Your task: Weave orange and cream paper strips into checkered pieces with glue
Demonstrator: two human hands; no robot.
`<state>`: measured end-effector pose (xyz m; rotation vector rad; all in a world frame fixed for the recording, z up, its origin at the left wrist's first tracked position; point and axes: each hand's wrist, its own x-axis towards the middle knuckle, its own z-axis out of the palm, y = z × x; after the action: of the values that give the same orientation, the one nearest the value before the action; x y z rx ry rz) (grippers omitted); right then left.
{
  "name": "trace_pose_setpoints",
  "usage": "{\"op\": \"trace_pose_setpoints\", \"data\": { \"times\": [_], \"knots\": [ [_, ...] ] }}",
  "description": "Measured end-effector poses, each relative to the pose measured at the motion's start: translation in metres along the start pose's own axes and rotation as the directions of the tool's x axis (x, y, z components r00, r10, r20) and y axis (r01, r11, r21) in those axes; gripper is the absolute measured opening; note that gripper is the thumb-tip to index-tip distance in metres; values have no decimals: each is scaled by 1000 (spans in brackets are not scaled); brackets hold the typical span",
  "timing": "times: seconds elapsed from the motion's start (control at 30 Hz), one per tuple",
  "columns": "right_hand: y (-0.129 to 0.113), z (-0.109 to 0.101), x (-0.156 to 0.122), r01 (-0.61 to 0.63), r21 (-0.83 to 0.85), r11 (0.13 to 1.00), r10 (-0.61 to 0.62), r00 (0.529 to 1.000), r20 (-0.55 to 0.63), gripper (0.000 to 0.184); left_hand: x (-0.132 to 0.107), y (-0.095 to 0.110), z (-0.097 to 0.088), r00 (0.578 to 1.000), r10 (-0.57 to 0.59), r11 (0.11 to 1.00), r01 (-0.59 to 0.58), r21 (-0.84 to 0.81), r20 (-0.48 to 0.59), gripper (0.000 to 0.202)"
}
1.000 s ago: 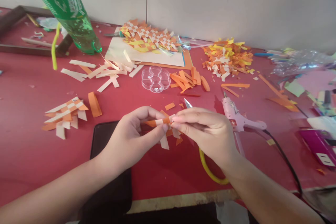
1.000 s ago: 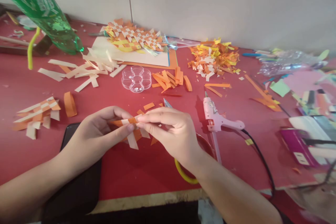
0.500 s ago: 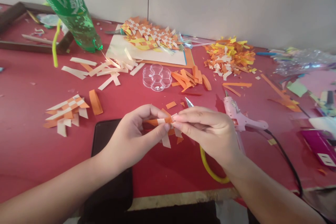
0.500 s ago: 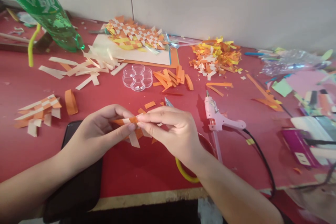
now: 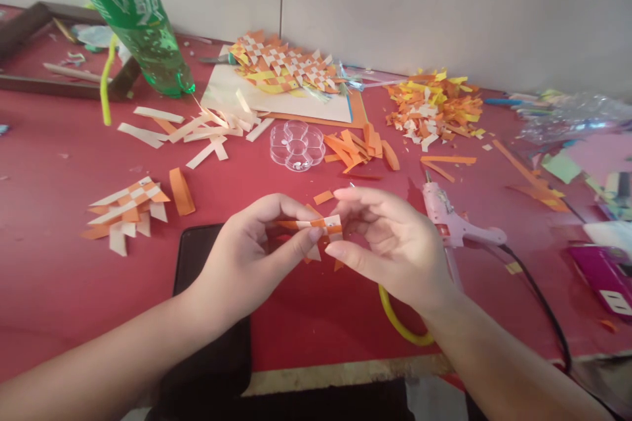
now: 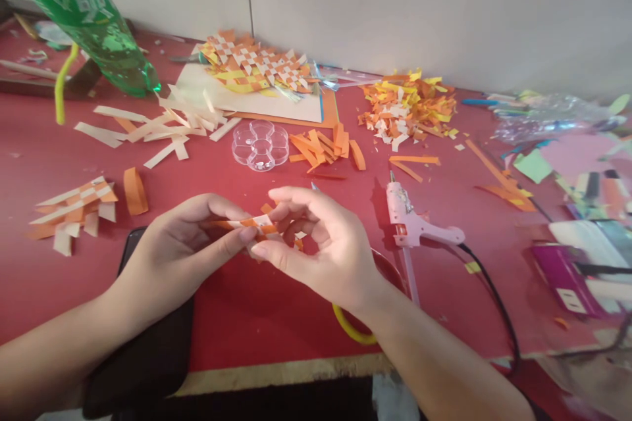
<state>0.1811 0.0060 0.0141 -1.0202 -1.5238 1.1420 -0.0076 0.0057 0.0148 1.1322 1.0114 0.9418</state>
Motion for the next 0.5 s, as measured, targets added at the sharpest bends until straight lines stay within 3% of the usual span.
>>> {"op": "trace_pose_setpoints", "data": {
  "times": [0.2, 0.33, 0.5],
  "knots": [
    [-1, -4, 2, 206, -209, 956, -198, 978, 61, 20, -4, -3, -1, 982, 190, 965, -185, 188, -11, 4],
    [-3, -5, 1, 285, -323, 902, -276, 958, 75, 20, -5, -4, -2, 966, 257, 922, -251, 295, 18, 4],
    [-5, -6, 1, 337, -372, 865, -326, 941, 94, 18, -6, -3, -3, 957, 286, 908, -284, 309, 40, 7]
  ]
}}
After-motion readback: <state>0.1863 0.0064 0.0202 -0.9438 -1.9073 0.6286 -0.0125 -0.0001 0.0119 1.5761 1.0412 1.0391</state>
